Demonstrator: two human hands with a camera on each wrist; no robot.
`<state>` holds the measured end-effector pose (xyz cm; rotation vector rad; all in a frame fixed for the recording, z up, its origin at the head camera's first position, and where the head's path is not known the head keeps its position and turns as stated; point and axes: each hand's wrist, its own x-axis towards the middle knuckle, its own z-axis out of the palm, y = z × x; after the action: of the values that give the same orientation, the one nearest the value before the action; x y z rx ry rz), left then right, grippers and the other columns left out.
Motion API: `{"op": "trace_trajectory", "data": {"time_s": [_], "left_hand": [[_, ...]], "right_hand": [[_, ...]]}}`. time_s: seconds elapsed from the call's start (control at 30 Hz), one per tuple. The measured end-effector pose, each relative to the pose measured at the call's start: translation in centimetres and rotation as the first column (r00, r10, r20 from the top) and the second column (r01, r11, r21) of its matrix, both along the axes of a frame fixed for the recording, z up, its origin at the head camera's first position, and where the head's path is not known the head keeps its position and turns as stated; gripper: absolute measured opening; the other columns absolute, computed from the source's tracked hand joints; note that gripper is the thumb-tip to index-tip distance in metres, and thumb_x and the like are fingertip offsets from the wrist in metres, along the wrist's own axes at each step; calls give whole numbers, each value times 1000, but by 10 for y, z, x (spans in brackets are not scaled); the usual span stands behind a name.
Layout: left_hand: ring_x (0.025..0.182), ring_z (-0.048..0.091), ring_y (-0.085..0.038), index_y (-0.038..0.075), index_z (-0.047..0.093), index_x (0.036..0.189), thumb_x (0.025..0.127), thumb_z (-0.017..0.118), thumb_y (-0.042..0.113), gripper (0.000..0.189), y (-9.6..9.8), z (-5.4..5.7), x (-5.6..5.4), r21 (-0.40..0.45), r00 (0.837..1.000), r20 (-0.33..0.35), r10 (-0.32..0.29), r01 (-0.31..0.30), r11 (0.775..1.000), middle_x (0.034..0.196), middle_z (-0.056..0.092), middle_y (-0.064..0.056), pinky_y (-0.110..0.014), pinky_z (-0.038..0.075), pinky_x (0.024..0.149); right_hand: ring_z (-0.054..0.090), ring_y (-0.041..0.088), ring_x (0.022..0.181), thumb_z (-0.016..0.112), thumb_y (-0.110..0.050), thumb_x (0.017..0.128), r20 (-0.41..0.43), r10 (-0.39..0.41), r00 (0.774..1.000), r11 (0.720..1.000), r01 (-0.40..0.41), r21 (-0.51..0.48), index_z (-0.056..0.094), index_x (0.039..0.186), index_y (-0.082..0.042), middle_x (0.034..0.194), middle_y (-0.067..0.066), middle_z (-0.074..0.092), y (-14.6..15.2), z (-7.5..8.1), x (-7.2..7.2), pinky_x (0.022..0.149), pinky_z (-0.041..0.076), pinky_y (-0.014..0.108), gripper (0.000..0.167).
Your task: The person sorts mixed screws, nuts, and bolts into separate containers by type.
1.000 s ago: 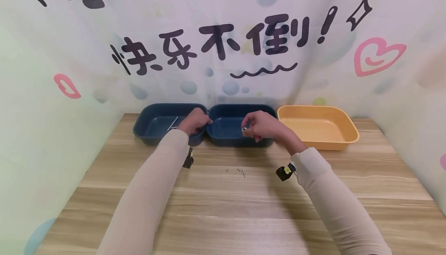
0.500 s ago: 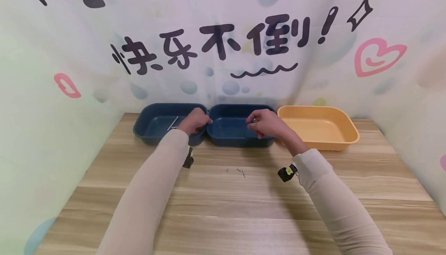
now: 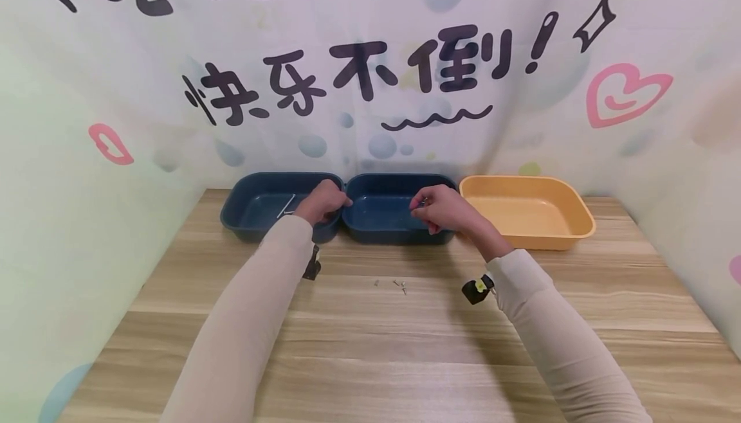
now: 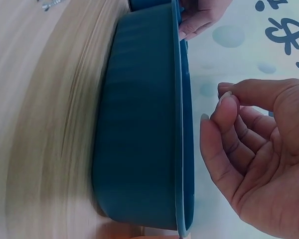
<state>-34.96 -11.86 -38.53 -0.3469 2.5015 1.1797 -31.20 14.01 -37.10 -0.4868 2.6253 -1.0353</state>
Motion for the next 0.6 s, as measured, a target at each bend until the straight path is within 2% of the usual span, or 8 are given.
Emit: {"op": "trace_trajectory", "data": {"time_s": [0.17,0.37,0.6], "left_hand": [[80,50,-24,7,49,84,93,62,14,18,-1,1,1,-2,1000,-6,-5,5,1000,89,44,-7,-41,51,77],[77,50,-23,10,45,76,93,62,15,25,0,-1,0,-17,1000,-9,-7,7,1000,82,44,-5,-37,49,71],[71,49,-21,12,43,71,93,63,16,30,-1,-3,-1,-31,1000,-11,-3,3,1000,74,42,-4,-34,47,64]], "right_hand": [[57,20,55,63,-17,94,-2,3,1000,1000,-3,-4,65,104,-6,71,10,60,0,0,1,58,53,32,15],[58,20,58,62,-17,95,-6,-13,1000,1000,13,2,66,108,-3,76,13,62,6,7,-3,61,54,33,20],[56,21,61,60,-14,95,1,-36,999,998,36,-45,64,108,1,77,15,60,18,16,-9,62,54,32,20]]}}
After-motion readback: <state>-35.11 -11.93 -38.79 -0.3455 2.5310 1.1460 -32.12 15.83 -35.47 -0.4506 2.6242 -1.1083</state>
